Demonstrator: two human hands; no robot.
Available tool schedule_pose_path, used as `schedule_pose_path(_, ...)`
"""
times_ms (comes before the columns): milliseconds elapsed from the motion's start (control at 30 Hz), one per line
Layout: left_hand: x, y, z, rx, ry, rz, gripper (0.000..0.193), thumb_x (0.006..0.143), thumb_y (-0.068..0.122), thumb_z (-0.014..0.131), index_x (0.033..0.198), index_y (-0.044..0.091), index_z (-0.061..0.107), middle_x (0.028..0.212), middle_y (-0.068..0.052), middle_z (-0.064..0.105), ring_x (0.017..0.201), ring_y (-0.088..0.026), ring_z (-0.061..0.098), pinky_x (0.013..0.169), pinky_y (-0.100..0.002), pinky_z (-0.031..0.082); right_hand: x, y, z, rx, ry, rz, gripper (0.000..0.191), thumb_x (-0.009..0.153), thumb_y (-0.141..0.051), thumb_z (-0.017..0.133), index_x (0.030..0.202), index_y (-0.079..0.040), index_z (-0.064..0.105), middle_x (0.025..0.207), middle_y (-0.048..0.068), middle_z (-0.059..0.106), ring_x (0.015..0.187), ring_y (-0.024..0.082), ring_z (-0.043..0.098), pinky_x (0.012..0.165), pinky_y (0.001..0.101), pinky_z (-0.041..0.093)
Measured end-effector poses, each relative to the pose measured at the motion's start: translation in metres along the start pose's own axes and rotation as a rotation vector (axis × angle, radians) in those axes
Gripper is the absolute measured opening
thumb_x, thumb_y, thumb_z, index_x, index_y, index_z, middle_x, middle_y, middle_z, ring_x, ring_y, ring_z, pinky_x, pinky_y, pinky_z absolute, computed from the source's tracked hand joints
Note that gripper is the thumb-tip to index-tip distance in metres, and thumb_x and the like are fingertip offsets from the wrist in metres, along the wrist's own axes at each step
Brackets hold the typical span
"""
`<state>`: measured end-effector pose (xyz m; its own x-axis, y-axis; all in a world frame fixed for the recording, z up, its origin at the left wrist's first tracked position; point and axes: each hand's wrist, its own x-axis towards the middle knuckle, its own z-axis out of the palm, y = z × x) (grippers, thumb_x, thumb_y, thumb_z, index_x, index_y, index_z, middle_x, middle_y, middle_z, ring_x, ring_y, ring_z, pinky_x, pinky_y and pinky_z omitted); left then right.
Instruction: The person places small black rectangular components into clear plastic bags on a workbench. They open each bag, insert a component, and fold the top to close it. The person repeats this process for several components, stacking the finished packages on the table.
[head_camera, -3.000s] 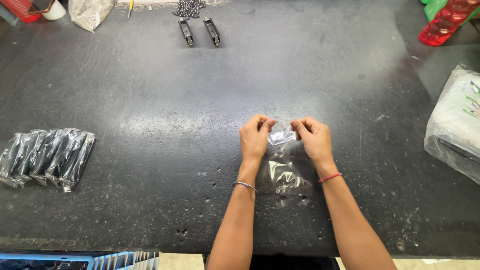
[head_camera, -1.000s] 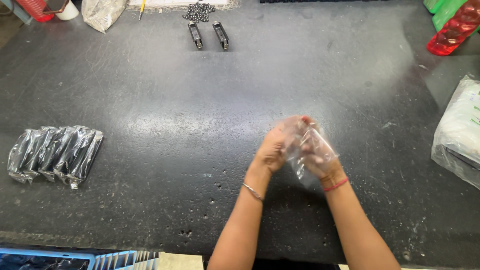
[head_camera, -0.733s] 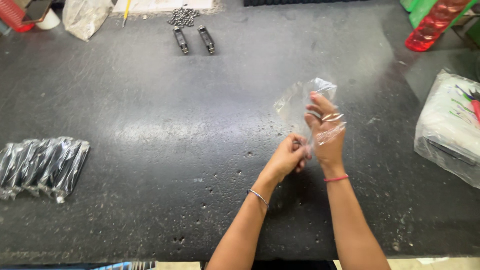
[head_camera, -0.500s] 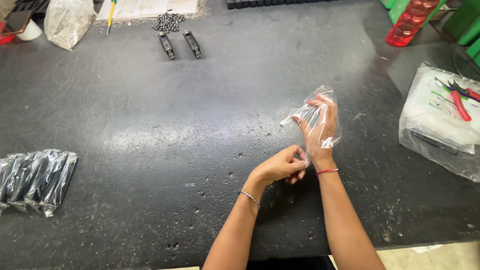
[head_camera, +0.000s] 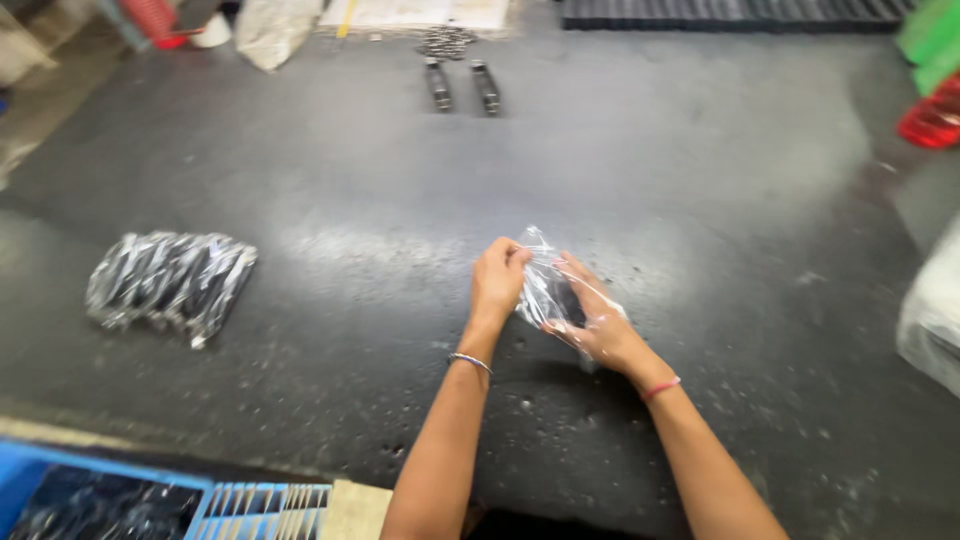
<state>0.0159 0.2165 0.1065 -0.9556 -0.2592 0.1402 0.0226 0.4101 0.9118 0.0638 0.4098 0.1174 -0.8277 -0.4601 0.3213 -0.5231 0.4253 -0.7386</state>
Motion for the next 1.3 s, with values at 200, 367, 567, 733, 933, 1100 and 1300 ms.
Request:
schedule_pose_path(200,0.013,-0.034,-0.072,0.294,0.109,-0.029,0.017,0.089,0.025,0.074,0.096,0.009,0.074,0.09,-0.012,0.075,0.089,-0.034,0.071,0.076,-0.045,0.054,0.008,-0.023,0.019,-0.2,-0.03,-0.03,0.096,0.071,-0.041,0.088,0.146,0.001,0.045,0.159,0.021,0.038,0.146,0.038,0.037,0.117,0.0464,0.033)
schedule_pose_path(367,0.013,-0.021,-0.097,0.45,0.283,0.197,0.024,0.09,0.018,0.075,0.112,0.013,0.067,0.12,-0.008,0.069,0.117,-0.033,0.063,0.094,-0.045,0.051,0.042,-0.035,0.055,-0.28,-0.008,-0.08,0.101,0.068,-0.047,0.089,0.149,-0.002,0.046,0.159,0.023,0.039,0.142,0.04,0.043,0.115,0.0488,0.037)
schedule_pose_path(567,0.017,-0.012,-0.09,-0.013,-0.192,0.263,0.081,0.074,0.019,0.076,0.146,0.009,0.041,0.139,-0.021,0.055,0.133,-0.036,0.051,0.108,-0.042,0.043,0.101,-0.015,0.082,-0.253,-0.104,0.036,0.096,0.068,-0.027,0.084,0.15,-0.003,0.041,0.161,0.021,0.035,0.142,0.037,0.044,0.113,0.0426,0.04)
schedule_pose_path(733,0.017,-0.03,-0.073,0.34,-0.041,0.21,0.087,0.072,0.007,0.069,0.152,0.005,0.036,0.154,-0.025,0.04,0.146,-0.039,0.033,0.115,-0.055,0.019,0.139,-0.005,0.095,-0.124,-0.186,-0.138,0.082,0.083,-0.014,0.07,0.154,0.004,0.034,0.164,0.024,0.029,0.151,0.04,0.03,0.121,0.043,0.029)
schedule_pose_path(933,0.048,-0.058,-0.073,0.206,0.318,0.265,0.046,0.094,0.001,0.049,0.14,-0.002,0.053,0.138,-0.022,0.063,0.135,-0.036,0.054,0.12,-0.052,0.032,0.203,-0.015,0.059,-0.052,-0.605,-0.116,0.046,0.086,-0.016,0.07,0.129,0.001,0.064,0.13,0.019,0.066,0.121,0.03,0.06,0.105,0.0397,0.045)
schedule_pose_path(1100,0.073,-0.06,-0.078,0.223,0.366,0.284,0.046,0.091,-0.001,0.045,0.136,-0.004,0.058,0.131,-0.023,0.065,0.131,-0.041,0.054,0.117,-0.055,0.029,0.327,0.009,0.035,0.055,-0.188,0.02,0.021,0.096,-0.021,0.068,0.105,-0.003,0.076,0.098,0.011,0.077,0.088,0.02,0.071,0.078,0.0362,0.056)
schedule_pose_path(1300,0.091,-0.046,-0.088,0.203,0.334,0.239,0.046,0.092,-0.002,0.044,0.135,-0.003,0.06,0.133,-0.021,0.066,0.133,-0.041,0.052,0.117,-0.054,0.03,0.444,0.072,0.057,-0.649,0.278,-0.177,0.021,0.089,-0.015,0.074,0.109,-0.007,0.072,0.104,0.017,0.07,0.098,0.037,0.066,0.083,0.0476,0.051)
